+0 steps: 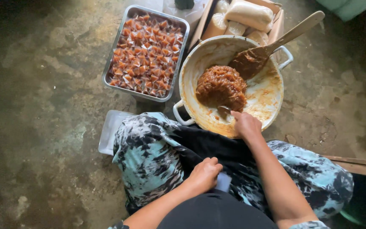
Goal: Scooping filling from a bowl and wrapping it in individual papers
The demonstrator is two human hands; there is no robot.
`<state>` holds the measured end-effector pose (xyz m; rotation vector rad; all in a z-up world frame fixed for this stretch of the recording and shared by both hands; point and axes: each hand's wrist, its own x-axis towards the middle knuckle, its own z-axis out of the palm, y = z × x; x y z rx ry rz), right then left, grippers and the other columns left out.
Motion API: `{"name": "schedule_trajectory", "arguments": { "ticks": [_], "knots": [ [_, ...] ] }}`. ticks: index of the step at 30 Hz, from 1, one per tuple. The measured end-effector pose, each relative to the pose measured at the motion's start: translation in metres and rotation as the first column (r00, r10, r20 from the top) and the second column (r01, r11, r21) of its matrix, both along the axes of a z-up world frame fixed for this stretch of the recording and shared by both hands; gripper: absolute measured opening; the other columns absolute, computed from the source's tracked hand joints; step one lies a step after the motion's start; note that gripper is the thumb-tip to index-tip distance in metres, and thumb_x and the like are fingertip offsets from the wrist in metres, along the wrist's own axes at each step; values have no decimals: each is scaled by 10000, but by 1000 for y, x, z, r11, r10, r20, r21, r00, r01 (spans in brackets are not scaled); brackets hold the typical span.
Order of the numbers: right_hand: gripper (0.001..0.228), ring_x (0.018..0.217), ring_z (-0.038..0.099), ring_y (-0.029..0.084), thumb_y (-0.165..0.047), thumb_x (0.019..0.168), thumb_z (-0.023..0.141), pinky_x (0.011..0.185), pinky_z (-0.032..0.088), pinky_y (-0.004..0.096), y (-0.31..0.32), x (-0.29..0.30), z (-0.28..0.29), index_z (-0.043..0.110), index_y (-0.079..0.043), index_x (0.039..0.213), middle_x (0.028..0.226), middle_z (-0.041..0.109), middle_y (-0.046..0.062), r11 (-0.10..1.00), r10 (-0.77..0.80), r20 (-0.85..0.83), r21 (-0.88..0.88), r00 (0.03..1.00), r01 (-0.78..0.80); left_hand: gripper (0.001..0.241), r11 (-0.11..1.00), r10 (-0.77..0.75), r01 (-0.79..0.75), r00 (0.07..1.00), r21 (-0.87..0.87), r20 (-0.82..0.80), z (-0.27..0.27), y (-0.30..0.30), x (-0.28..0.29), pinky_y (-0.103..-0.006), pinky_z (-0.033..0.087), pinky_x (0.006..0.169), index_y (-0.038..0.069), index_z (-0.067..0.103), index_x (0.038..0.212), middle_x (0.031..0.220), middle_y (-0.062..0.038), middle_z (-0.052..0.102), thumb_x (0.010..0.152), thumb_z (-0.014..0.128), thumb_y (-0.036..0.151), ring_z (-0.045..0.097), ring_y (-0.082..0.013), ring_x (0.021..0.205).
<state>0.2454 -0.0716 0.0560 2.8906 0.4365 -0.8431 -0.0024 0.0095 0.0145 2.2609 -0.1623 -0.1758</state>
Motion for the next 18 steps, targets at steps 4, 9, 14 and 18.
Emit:
{"name": "schedule_trajectory", "arguments": {
  "ticks": [4, 9, 14, 18],
  "knots": [
    [577, 1127, 649, 434, -290, 937, 406, 882, 507, 528, 5, 0, -25, 526, -491, 1464, 1226, 668, 147, 994, 102, 6, 38, 995, -102, 103, 1000, 21, -21, 1000, 17, 1, 1, -3, -2, -604, 474, 576, 24, 559, 795, 849, -161, 543, 704, 589, -12, 559, -446, 796],
    [661, 1215, 615, 444, -165, 907, 379, 979, 474, 531, 2, 0, -29, 508, -386, 1517, 1338, 649, 184, 998, -42, 0, 41, 999, 42, 216, 999, 35, -38, 995, -31, -91, -4, -4, 1, -593, 479, 590, 74, 618, 894, 842, -162, 626, 693, 579, 4, 622, -460, 803],
    [531, 1093, 650, 487, -181, 855, 427, 874, 513, 556, 5, -11, -37, 650, -332, 1312, 1175, 694, 260, 992, -52, 12, 120, 999, 50, 189, 1000, -9, 8, 987, -5, -158, -12, -8, 4, -595, 476, 577, 92, 626, 874, 836, -156, 651, 696, 594, 41, 635, -471, 792],
    [517, 1102, 647, 491, -273, 944, 397, 890, 513, 574, 3, -12, -56, 618, -370, 1402, 1191, 682, 278, 989, -40, 19, 144, 999, 37, 122, 1000, -7, 6, 991, -7, -134, -21, -12, 3, -589, 485, 602, 100, 637, 860, 820, -159, 671, 739, 632, 85, 655, -472, 785]
  ]
}}
